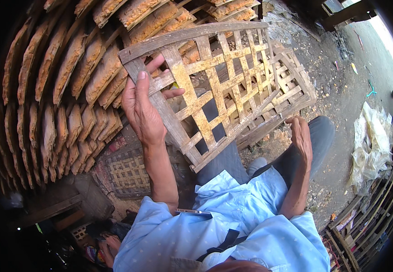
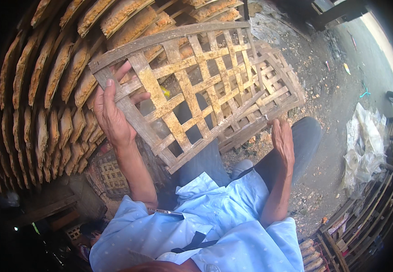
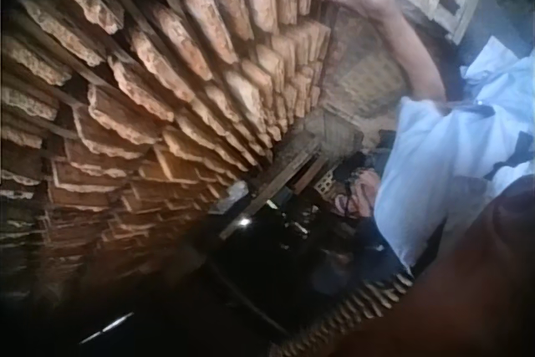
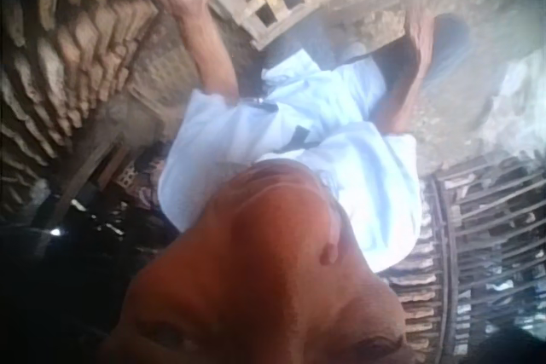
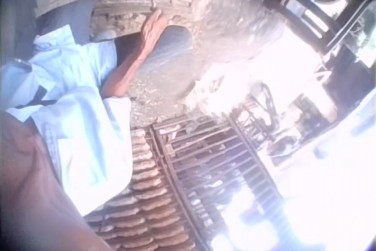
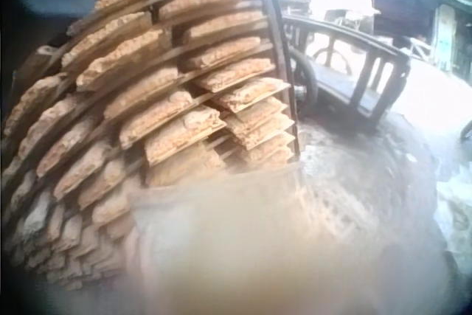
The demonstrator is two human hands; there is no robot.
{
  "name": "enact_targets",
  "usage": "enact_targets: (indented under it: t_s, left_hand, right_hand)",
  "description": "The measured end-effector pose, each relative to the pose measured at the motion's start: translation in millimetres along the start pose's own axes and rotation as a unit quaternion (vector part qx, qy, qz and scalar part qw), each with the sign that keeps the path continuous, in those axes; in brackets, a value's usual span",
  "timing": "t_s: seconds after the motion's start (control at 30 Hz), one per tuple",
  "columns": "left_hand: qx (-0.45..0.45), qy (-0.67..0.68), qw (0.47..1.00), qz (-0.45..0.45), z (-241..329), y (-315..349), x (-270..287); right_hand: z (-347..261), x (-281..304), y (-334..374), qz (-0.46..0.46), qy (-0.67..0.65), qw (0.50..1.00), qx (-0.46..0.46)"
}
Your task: The person sits on the ground and assembles a wooden lattice frame by hand, inserting thin wooden strips into the grid. They then place a clear plastic sheet over the frame and continue adjusting the wooden pieces.
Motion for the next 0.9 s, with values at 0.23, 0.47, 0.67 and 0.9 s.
enact_targets:
  t_s: [0.23,0.47,0.67,0.9]
  left_hand:
    - [-0.064,-0.049,0.992,-0.096,63,2,-38]
    - [-0.049,-0.107,0.978,-0.173,79,-4,-81]
    - [-0.003,-0.067,0.972,-0.227,76,-14,-105]
    - [0.016,0.021,0.957,-0.288,81,-5,-136]
  right_hand:
    - [-134,16,-32,-0.004,-0.253,0.965,0.062]
    - [-184,36,-87,0.103,-0.298,0.933,0.172]
    - [-191,47,-84,0.135,-0.286,0.937,0.146]
    - [-212,24,-83,0.094,-0.398,0.899,0.156]
Point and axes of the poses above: each hand's wrist, its own y-axis away from the middle knuckle, its own x-axis out of the back of the hand, z = x × y, the point moved 7 cm from there along -y, towards the middle knuckle, and after that the axes turned 6 degrees about -y, right-handed, at the moved point
